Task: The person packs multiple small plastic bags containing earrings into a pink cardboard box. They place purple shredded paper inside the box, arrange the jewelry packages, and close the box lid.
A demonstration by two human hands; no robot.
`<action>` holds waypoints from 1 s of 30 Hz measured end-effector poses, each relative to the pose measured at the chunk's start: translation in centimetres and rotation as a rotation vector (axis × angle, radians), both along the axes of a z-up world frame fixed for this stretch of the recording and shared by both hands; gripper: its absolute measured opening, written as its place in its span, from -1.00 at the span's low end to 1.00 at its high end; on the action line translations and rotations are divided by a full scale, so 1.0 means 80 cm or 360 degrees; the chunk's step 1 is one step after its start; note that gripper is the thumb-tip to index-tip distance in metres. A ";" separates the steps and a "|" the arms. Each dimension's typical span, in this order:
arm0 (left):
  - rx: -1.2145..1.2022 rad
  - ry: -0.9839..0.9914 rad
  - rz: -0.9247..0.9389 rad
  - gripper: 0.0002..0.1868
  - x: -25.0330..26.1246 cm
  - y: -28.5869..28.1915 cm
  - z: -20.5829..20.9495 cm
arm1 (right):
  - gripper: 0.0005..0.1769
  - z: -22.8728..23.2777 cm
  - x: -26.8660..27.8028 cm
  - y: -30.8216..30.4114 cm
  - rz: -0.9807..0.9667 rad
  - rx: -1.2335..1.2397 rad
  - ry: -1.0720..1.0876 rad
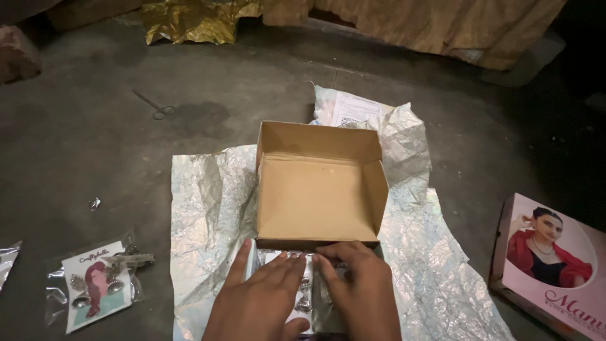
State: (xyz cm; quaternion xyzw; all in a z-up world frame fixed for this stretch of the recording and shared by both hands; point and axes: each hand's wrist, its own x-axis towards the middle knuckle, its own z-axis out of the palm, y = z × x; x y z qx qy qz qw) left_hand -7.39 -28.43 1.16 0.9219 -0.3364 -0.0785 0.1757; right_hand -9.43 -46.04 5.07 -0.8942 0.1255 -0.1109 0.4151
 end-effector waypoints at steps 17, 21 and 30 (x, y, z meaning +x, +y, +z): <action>0.0220 0.0372 0.0169 0.02 0.000 -0.005 0.025 | -0.67 0.008 -0.001 -0.006 0.0356 -0.0142 0.0183; 0.0362 0.0496 0.0211 -0.02 0.000 -0.011 0.039 | -0.71 0.006 -0.001 -0.006 0.0395 -0.0193 0.0119; 0.0302 0.0491 0.0230 -0.06 0.000 -0.007 0.035 | -0.68 0.006 0.001 -0.003 0.0392 -0.0109 0.0253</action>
